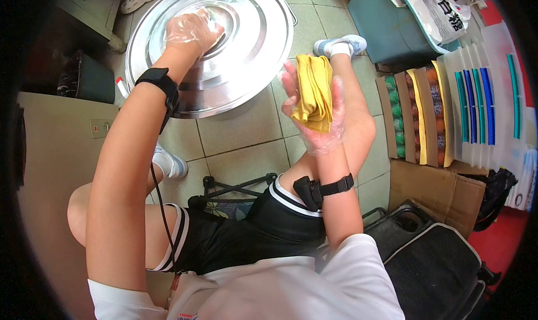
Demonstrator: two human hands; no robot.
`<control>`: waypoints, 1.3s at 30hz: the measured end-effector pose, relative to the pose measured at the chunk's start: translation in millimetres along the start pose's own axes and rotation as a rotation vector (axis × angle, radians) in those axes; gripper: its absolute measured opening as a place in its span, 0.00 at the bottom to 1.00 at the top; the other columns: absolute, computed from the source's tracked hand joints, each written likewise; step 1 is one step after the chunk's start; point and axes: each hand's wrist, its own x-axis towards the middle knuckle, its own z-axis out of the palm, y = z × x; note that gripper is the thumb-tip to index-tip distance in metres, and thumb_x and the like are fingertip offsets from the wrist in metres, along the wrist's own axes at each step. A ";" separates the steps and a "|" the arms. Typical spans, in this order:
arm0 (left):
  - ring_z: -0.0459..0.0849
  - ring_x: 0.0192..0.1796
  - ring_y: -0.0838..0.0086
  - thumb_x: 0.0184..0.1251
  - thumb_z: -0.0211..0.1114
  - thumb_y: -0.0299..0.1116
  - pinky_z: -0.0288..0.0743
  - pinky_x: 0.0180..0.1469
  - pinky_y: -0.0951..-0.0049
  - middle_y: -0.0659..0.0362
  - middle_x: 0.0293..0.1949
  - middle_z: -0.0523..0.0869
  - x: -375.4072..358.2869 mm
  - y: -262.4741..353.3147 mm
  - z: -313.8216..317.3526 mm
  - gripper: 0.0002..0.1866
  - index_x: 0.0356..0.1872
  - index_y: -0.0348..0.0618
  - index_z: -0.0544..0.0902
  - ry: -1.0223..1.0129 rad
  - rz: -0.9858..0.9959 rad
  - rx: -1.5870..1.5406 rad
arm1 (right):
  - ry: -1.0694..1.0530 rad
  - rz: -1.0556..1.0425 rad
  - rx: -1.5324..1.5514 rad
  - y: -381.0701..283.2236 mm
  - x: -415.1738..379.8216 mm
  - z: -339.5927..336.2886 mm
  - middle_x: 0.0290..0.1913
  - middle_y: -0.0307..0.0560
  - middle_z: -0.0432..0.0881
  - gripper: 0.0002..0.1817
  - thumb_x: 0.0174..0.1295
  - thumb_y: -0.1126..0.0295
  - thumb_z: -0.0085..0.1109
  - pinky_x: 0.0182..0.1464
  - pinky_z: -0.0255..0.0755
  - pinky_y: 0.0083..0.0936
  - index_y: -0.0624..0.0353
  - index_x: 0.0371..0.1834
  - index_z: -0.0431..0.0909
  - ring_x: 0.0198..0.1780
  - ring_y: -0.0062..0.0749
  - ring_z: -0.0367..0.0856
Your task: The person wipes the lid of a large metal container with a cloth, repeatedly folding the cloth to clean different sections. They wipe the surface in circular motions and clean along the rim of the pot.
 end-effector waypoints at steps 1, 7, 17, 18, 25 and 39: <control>0.88 0.40 0.67 0.65 0.49 0.56 0.79 0.40 0.67 0.55 0.36 0.88 0.1 -0.1 1.0 0.27 0.48 0.42 0.81 0.006 0.001 -0.002 | 0.046 -0.043 -0.034 2.5 -0.4 3.2 0.74 0.55 0.54 0.33 0.66 0.49 0.49 0.54 0.69 0.39 0.50 0.72 0.58 0.70 0.46 0.60; 0.87 0.41 0.61 0.63 0.51 0.57 0.80 0.42 0.62 0.50 0.37 0.88 2.0 -2.2 6.6 0.28 0.48 0.43 0.81 0.051 -0.004 -0.039 | 0.008 -0.018 0.122 2.5 0.7 7.5 0.76 0.52 0.47 0.30 0.69 0.50 0.42 0.58 0.66 0.47 0.45 0.72 0.57 0.76 0.51 0.46; 0.87 0.43 0.60 0.62 0.52 0.57 0.79 0.45 0.64 0.49 0.38 0.87 0.3 -1.7 4.4 0.28 0.49 0.42 0.81 0.058 0.007 -0.031 | -0.064 0.038 0.118 -3.7 0.1 -14.3 0.76 0.48 0.51 0.30 0.70 0.48 0.32 0.66 0.53 0.57 0.47 0.72 0.58 0.75 0.47 0.49; 0.87 0.43 0.60 0.62 0.53 0.57 0.79 0.45 0.63 0.48 0.38 0.87 0.7 -1.6 4.1 0.28 0.48 0.42 0.81 0.046 -0.004 -0.031 | -0.023 0.004 0.095 -3.5 0.5 -14.7 0.75 0.48 0.54 0.29 0.70 0.49 0.32 0.66 0.54 0.56 0.48 0.71 0.58 0.75 0.46 0.51; 0.86 0.44 0.59 0.58 0.56 0.56 0.78 0.47 0.61 0.47 0.38 0.87 0.0 -1.9 1.3 0.27 0.46 0.43 0.82 0.005 -0.014 -0.109 | -0.040 -0.041 0.266 -12.3 1.3 -22.3 0.71 0.49 0.63 0.25 0.72 0.56 0.35 0.67 0.56 0.51 0.51 0.69 0.63 0.70 0.45 0.62; 0.87 0.40 0.58 0.59 0.55 0.52 0.77 0.46 0.60 0.47 0.34 0.87 -3.6 0.2 -8.8 0.24 0.41 0.40 0.81 -0.049 -0.048 -0.156 | 0.014 -0.085 0.009 0.2 1.3 -29.4 0.50 0.53 0.73 0.36 0.60 0.41 0.56 0.58 0.67 0.43 0.60 0.61 0.65 0.54 0.46 0.72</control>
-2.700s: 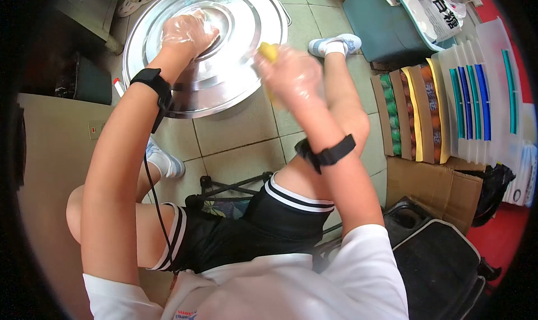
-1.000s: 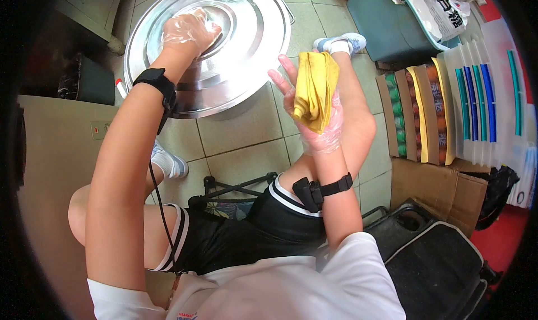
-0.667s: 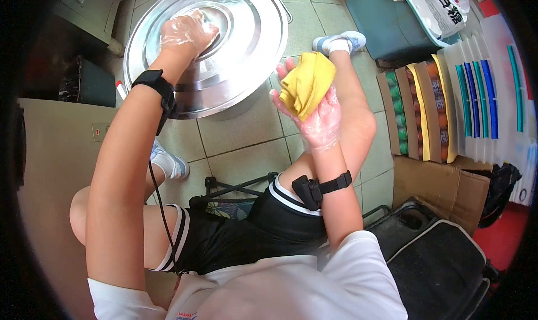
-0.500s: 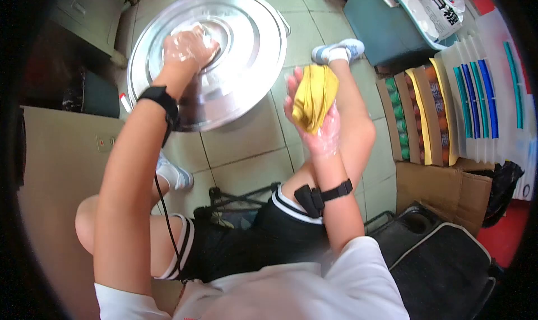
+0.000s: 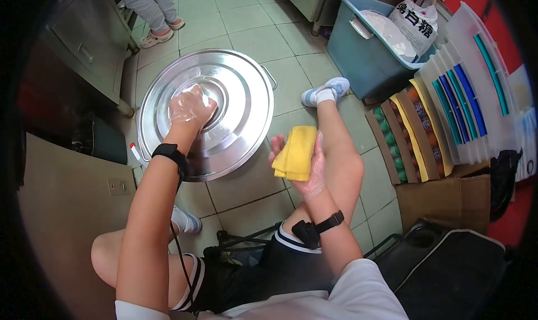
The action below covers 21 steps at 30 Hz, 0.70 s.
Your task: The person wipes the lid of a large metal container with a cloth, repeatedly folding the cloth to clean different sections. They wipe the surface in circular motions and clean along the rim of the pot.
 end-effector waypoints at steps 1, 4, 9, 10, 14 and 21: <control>0.87 0.40 0.58 0.59 0.55 0.52 0.77 0.46 0.61 0.47 0.34 0.87 -0.2 -0.6 0.4 0.24 0.42 0.40 0.81 0.000 0.007 -0.003 | 0.204 -0.023 0.006 6.5 0.0 17.6 0.51 0.54 0.74 0.35 0.62 0.41 0.53 0.56 0.68 0.44 0.60 0.59 0.67 0.53 0.46 0.73; 0.87 0.40 0.59 0.60 0.54 0.52 0.77 0.46 0.61 0.48 0.34 0.87 0.0 -1.4 1.3 0.25 0.43 0.40 0.81 0.001 0.012 -0.019 | 0.352 -0.013 -0.046 3.3 0.4 4.4 0.51 0.54 0.75 0.32 0.65 0.41 0.49 0.54 0.70 0.46 0.58 0.57 0.68 0.51 0.46 0.75; 0.87 0.41 0.60 0.60 0.54 0.52 0.77 0.46 0.62 0.49 0.34 0.87 2.2 -0.7 -0.8 0.25 0.43 0.40 0.81 -0.049 -0.004 -0.025 | 0.354 0.137 -0.092 -4.2 1.9 -24.3 0.49 0.51 0.77 0.27 0.67 0.46 0.49 0.51 0.71 0.46 0.58 0.55 0.69 0.49 0.42 0.78; 0.87 0.41 0.60 0.60 0.54 0.52 0.77 0.46 0.62 0.49 0.34 0.87 2.9 -1.3 0.2 0.25 0.43 0.40 0.81 -0.050 -0.009 -0.026 | 0.448 0.096 -0.232 -2.5 1.7 -25.3 0.47 0.49 0.77 0.26 0.67 0.49 0.51 0.50 0.72 0.44 0.60 0.55 0.69 0.48 0.40 0.77; 0.87 0.40 0.60 0.60 0.53 0.52 0.77 0.45 0.62 0.49 0.34 0.87 3.3 -2.5 3.2 0.25 0.43 0.40 0.81 -0.024 -0.014 -0.057 | 0.688 -0.049 -0.554 3.5 4.1 -28.4 0.43 0.44 0.78 0.22 0.66 0.56 0.57 0.48 0.74 0.35 0.61 0.53 0.70 0.45 0.33 0.78; 0.87 0.40 0.63 0.61 0.52 0.54 0.79 0.42 0.63 0.50 0.35 0.87 4.4 -1.8 -1.5 0.27 0.44 0.40 0.81 -0.076 0.018 0.005 | 0.572 -0.509 -1.363 8.3 28.7 39.5 0.39 0.43 0.79 0.19 0.60 0.60 0.66 0.44 0.74 0.29 0.60 0.48 0.75 0.41 0.30 0.79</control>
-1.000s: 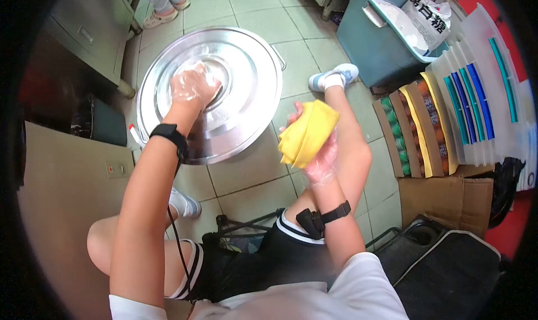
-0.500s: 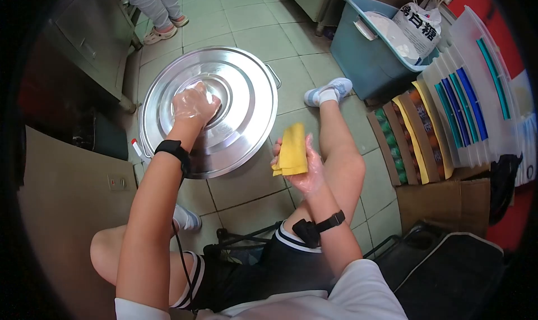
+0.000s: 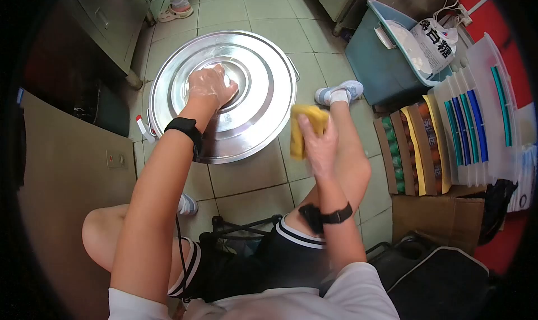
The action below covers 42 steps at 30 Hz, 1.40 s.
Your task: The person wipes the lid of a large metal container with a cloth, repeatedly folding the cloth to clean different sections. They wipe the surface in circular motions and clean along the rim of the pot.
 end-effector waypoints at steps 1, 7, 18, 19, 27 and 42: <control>0.87 0.40 0.63 0.61 0.52 0.54 0.79 0.42 0.63 0.50 0.35 0.87 -0.7 0.5 -1.1 0.27 0.44 0.40 0.81 -0.003 0.000 -0.001 | -0.015 -0.295 -0.287 -9.8 9.5 4.0 0.38 0.45 0.80 0.18 0.58 0.61 0.68 0.43 0.74 0.30 0.60 0.44 0.76 0.40 0.33 0.79; 0.87 0.42 0.62 0.61 0.52 0.55 0.79 0.44 0.63 0.50 0.38 0.87 0.6 -1.4 7.8 0.28 0.47 0.39 0.81 0.072 0.022 0.024 | -0.119 -0.775 -1.114 -31.9 58.4 35.2 0.32 0.54 0.81 0.18 0.54 0.53 0.67 0.37 0.74 0.38 0.58 0.33 0.79 0.35 0.51 0.80; 0.86 0.47 0.67 0.66 0.47 0.56 0.77 0.49 0.64 0.58 0.44 0.87 -2.4 1.8 5.3 0.28 0.51 0.45 0.81 0.066 0.040 0.163 | -0.126 -0.959 -1.004 -2.1 -2.7 58.1 0.24 0.46 0.80 0.15 0.41 0.58 0.72 0.31 0.74 0.33 0.54 0.27 0.81 0.27 0.40 0.80; 0.86 0.47 0.68 0.66 0.47 0.57 0.77 0.49 0.64 0.58 0.45 0.87 -1.4 2.5 5.8 0.28 0.51 0.45 0.82 0.066 0.032 0.156 | -0.163 -0.988 -0.942 4.0 -11.2 58.4 0.24 0.45 0.79 0.14 0.40 0.60 0.72 0.31 0.74 0.33 0.53 0.27 0.81 0.26 0.40 0.79; 0.87 0.45 0.63 0.63 0.50 0.59 0.79 0.45 0.65 0.52 0.40 0.87 2.1 0.4 6.1 0.30 0.51 0.44 0.81 0.086 0.077 0.187 | -0.260 -1.065 -0.964 -9.2 3.2 47.4 0.24 0.47 0.79 0.13 0.43 0.60 0.71 0.32 0.74 0.34 0.53 0.28 0.81 0.29 0.42 0.81; 0.85 0.50 0.60 0.65 0.49 0.58 0.78 0.48 0.59 0.52 0.48 0.86 5.9 -2.0 4.0 0.32 0.55 0.41 0.79 0.023 0.097 0.248 | -0.245 -0.808 -0.756 18.0 -28.8 46.2 0.28 0.49 0.82 0.17 0.42 0.61 0.71 0.34 0.75 0.33 0.58 0.32 0.81 0.30 0.43 0.81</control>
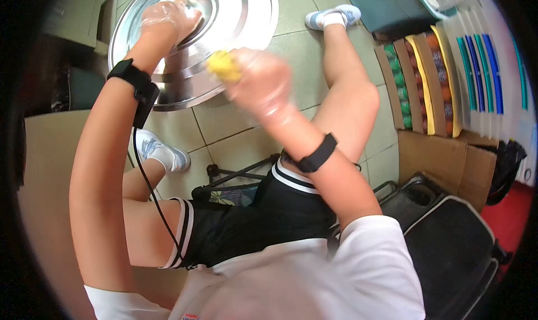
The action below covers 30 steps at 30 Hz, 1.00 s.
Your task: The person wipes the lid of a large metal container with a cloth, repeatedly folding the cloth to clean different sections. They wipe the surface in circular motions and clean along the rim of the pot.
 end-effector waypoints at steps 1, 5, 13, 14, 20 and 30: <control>0.85 0.50 0.60 0.65 0.49 0.58 0.78 0.48 0.59 0.52 0.48 0.86 0.5 0.6 -1.3 0.32 0.55 0.41 0.79 0.007 0.025 0.014 | 0.052 -0.140 -0.049 -14.8 -7.2 3.0 0.28 0.47 0.82 0.17 0.39 0.64 0.71 0.33 0.75 0.32 0.57 0.32 0.80 0.29 0.40 0.81; 0.84 0.52 0.60 0.64 0.47 0.60 0.77 0.50 0.58 0.50 0.48 0.85 0.1 -1.7 -0.3 0.33 0.56 0.42 0.77 -0.005 0.044 0.067 | 0.041 -0.228 -0.072 -36.0 -14.1 11.6 0.29 0.43 0.79 0.19 0.33 0.67 0.70 0.31 0.72 0.29 0.55 0.33 0.77 0.28 0.37 0.79; 0.82 0.53 0.54 0.67 0.40 0.58 0.73 0.56 0.61 0.43 0.47 0.84 6.3 -6.5 -9.9 0.33 0.56 0.38 0.74 -0.163 0.058 0.070 | -0.019 0.444 -0.196 55.0 43.1 -29.7 0.24 0.44 0.83 0.19 0.54 0.48 0.63 0.34 0.76 0.32 0.54 0.31 0.83 0.29 0.38 0.83; 0.81 0.53 0.54 0.67 0.40 0.59 0.73 0.56 0.61 0.43 0.48 0.83 12.1 -11.7 0.0 0.34 0.56 0.38 0.74 -0.151 0.104 0.083 | -0.033 0.525 0.065 71.1 47.2 -29.3 0.26 0.44 0.84 0.23 0.55 0.44 0.61 0.35 0.76 0.30 0.54 0.32 0.83 0.29 0.36 0.83; 0.81 0.55 0.56 0.67 0.42 0.59 0.73 0.57 0.62 0.45 0.52 0.82 6.9 -2.9 -14.3 0.34 0.59 0.40 0.74 -0.189 0.035 0.082 | -0.027 0.628 0.508 52.5 18.3 -21.5 0.30 0.38 0.83 0.17 0.60 0.57 0.66 0.34 0.74 0.18 0.62 0.37 0.82 0.31 0.16 0.79; 0.81 0.53 0.53 0.66 0.42 0.58 0.72 0.57 0.60 0.42 0.49 0.83 0.8 -0.8 -19.2 0.33 0.56 0.39 0.74 -0.196 0.028 0.072 | -0.256 0.465 -0.140 17.6 21.4 -50.9 0.32 0.52 0.84 0.29 0.51 0.39 0.61 0.40 0.76 0.36 0.54 0.41 0.82 0.36 0.45 0.84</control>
